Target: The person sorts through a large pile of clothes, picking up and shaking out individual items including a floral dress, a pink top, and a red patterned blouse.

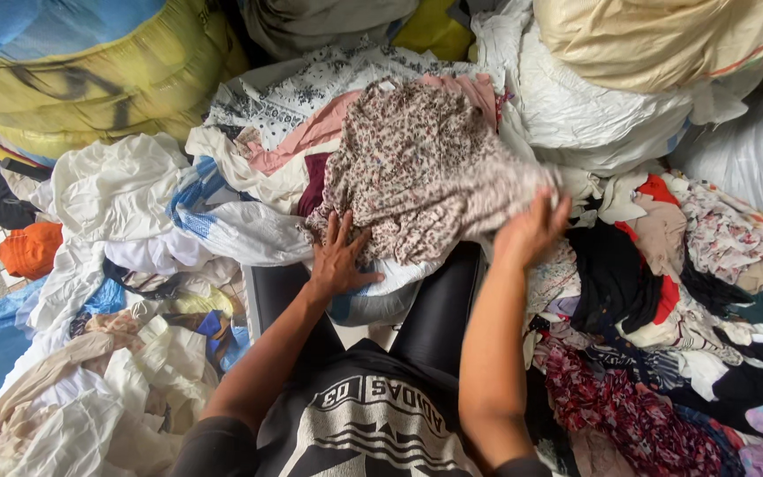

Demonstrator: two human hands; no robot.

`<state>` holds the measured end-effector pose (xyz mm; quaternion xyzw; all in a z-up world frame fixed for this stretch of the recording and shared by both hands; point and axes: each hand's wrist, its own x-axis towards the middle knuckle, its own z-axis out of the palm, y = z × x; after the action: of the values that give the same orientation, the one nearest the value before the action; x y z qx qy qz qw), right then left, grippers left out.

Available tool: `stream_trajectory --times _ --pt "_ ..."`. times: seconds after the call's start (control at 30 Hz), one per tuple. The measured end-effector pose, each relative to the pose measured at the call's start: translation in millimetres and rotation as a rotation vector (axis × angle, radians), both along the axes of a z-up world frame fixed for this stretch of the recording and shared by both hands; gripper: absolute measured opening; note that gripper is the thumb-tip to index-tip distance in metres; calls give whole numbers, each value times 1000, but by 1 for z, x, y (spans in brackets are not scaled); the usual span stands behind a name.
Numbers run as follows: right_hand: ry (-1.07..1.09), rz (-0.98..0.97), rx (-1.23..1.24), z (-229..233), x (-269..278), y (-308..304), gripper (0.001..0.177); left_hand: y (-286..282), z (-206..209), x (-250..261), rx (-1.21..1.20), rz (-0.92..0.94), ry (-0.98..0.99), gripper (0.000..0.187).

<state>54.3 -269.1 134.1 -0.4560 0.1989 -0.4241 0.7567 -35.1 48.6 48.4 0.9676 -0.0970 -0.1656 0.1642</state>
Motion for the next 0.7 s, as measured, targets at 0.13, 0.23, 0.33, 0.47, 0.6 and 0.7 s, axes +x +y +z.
stream_trajectory --times 0.13,0.23,0.33,0.47,0.6,0.7 --pt "27 333 -374 49 33 67 78 10 -7 -9 -75 26 -50 126" --pt "39 834 -958 54 32 91 95 23 -11 -18 -82 188 -428 139" --pt "188 497 -803 -11 11 65 64 37 34 -43 -151 546 -103 145" --pt "592 771 -1008 -58 -52 30 52 55 39 -74 -86 366 -152 129" --pt "997 1205 -1655 -51 -131 41 68 82 -3 -105 -29 135 -7 61" --pt "1085 1501 -1723 -67 -165 46 54 89 -41 -104 58 98 69 38"
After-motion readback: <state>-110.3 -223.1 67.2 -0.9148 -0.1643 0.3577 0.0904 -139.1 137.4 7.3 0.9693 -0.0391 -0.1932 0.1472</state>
